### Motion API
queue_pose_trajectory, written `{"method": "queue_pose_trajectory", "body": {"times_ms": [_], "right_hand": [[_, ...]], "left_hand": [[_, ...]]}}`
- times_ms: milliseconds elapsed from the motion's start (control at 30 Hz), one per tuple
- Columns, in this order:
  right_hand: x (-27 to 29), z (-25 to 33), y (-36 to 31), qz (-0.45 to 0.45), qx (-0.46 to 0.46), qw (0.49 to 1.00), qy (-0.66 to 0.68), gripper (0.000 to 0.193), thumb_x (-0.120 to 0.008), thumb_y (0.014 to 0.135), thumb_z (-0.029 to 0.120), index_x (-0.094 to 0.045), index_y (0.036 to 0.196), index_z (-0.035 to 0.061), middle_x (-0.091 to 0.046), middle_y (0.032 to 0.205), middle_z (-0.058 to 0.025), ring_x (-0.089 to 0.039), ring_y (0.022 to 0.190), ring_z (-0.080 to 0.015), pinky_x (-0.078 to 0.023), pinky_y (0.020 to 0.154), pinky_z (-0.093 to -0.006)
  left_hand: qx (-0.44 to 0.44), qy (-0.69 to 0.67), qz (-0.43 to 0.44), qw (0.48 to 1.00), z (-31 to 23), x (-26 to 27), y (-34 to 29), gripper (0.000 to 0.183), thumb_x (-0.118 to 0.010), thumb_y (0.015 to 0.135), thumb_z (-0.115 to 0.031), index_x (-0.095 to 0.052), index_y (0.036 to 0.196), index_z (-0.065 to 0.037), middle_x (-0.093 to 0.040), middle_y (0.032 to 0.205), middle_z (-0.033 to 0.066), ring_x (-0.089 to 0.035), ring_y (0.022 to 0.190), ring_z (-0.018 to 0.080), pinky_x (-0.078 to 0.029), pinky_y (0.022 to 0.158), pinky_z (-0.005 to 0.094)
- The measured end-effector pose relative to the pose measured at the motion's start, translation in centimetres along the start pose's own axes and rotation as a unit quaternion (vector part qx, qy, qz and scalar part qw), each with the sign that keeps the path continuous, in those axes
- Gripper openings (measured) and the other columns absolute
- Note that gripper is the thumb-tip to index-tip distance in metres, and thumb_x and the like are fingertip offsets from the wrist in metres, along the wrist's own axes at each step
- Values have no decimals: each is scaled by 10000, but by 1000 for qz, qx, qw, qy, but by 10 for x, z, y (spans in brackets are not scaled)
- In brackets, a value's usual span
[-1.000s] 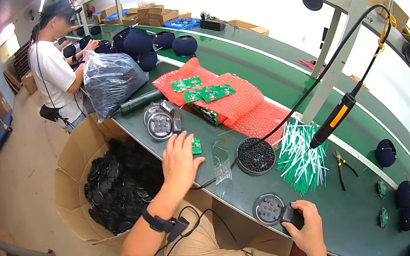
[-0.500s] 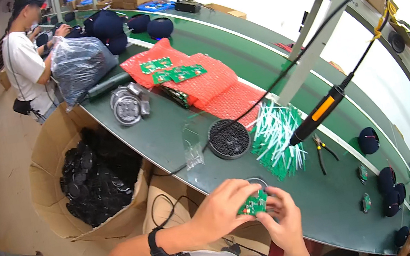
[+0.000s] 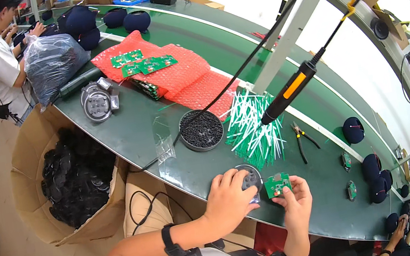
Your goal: Assembling PCB components into black plastic circular housings at a factory workstation.
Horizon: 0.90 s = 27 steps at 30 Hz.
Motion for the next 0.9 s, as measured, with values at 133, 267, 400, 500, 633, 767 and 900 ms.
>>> {"method": "queue_pose_trajectory", "body": {"times_ms": [133,267,400,500,633,767,900], "right_hand": [[-3,-7,-9,19,-22,999,18,243,-601,976,-82,-527,1192,1,-641,1133,-109,-707,916,-185,-643,766,-316],[-27,-8,-19,100,-28,993,52,373,-595,965,-111,-510,1316,-21,-641,1166,-133,-710,960,-194,-635,793,-321],[-48,-5,-17,149,-3,989,4,430,-617,957,-113,-513,1362,-17,-635,1180,-141,-700,987,-187,-618,830,-308],[-72,9,-23,226,56,970,-69,437,-648,946,-109,-525,1355,-16,-627,1185,-137,-690,1009,-180,-601,856,-297],[-67,11,-22,158,10,987,-2,468,-685,933,-94,-516,1361,-12,-629,1177,-133,-679,1009,-170,-602,826,-287],[-70,-6,-21,188,-74,979,34,384,-688,939,-80,-573,1302,-37,-667,1111,-123,-678,906,-151,-601,769,-284],[-52,-9,-1,110,-11,989,-100,254,-692,953,-45,-702,1208,-42,-715,990,-78,-673,803,-117,-566,724,-253]], "left_hand": [[-39,-22,38,998,6,12,-18,377,-851,757,-348,-716,1020,-114,-601,1367,121,-537,1307,347,-402,1075,503],[-42,-65,38,996,10,26,-25,477,-833,812,-334,-663,1181,-83,-606,1365,136,-556,1265,332,-412,1067,501],[21,-175,-41,984,20,46,-20,447,-801,883,-244,-647,1260,-60,-682,1175,147,-662,1056,317,-506,922,438],[126,-338,77,929,35,14,-19,440,-773,900,-73,-626,1311,-21,-704,1101,136,-701,884,204,-563,768,347],[233,-504,48,831,52,-5,-25,405,-734,923,-12,-628,1314,-14,-699,1073,134,-693,804,141,-565,699,301],[191,-460,-1,867,54,11,-28,473,-812,870,-77,-630,1304,-27,-695,1100,115,-711,885,166,-565,720,306],[36,-199,0,979,35,36,-28,703,-894,742,-215,-593,1359,-63,-625,1284,125,-661,1083,306,-525,914,416]]}}
Point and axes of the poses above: each hand's wrist, its own y-axis towards the middle knuckle, its own x-axis out of the back of the hand, z = x × y, the point moved 10 cm from there along y, towards the middle knuckle
